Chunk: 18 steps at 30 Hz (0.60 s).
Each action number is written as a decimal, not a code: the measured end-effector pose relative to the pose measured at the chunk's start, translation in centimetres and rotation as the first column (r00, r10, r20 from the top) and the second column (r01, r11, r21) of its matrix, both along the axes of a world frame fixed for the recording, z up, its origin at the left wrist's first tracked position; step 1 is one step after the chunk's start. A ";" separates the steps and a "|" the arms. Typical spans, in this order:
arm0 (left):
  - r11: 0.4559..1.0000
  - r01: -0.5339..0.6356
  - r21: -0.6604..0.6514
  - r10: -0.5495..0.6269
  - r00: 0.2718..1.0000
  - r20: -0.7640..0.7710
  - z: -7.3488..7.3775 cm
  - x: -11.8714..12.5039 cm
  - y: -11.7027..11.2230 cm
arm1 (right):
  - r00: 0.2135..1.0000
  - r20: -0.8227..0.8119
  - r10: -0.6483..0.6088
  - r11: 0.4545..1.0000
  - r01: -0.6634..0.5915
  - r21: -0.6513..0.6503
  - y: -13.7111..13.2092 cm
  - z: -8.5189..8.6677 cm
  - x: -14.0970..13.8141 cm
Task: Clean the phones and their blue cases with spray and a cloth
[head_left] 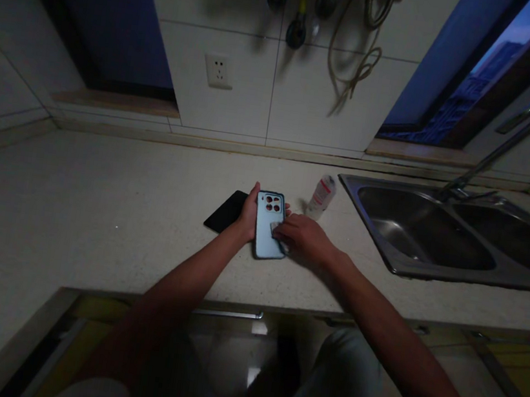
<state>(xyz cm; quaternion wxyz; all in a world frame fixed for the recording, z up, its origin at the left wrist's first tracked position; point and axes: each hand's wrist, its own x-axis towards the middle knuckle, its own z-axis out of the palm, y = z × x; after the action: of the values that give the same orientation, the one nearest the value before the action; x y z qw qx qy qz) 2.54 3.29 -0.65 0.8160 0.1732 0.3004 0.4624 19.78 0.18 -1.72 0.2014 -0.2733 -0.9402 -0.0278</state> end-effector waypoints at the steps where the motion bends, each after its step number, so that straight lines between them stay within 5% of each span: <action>1: 1.000 0.019 -0.004 -0.019 1.000 0.007 0.0 0.0 0.0 | 0.998 0.007 -0.066 0.998 0.066 0.007 0.0 0.1 0.0; 10: 0.993 0.104 0.052 -0.106 0.994 0.025 -0.6 1.5 -1.2 | 0.834 -0.108 -0.541 0.838 0.546 0.022 -0.4 0.4 -0.4; 18: 0.997 0.072 0.025 -0.072 0.997 0.002 -0.5 2.3 -1.9 | 0.788 -0.197 -0.583 0.806 0.592 -0.019 0.4 0.4 -1.2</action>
<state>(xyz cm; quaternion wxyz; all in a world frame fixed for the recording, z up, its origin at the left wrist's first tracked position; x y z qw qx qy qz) 4.80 1.44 -1.12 0.8303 0.1936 0.2870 0.4367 18.55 0.55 -1.35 0.2790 -0.5488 -0.7837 -0.0828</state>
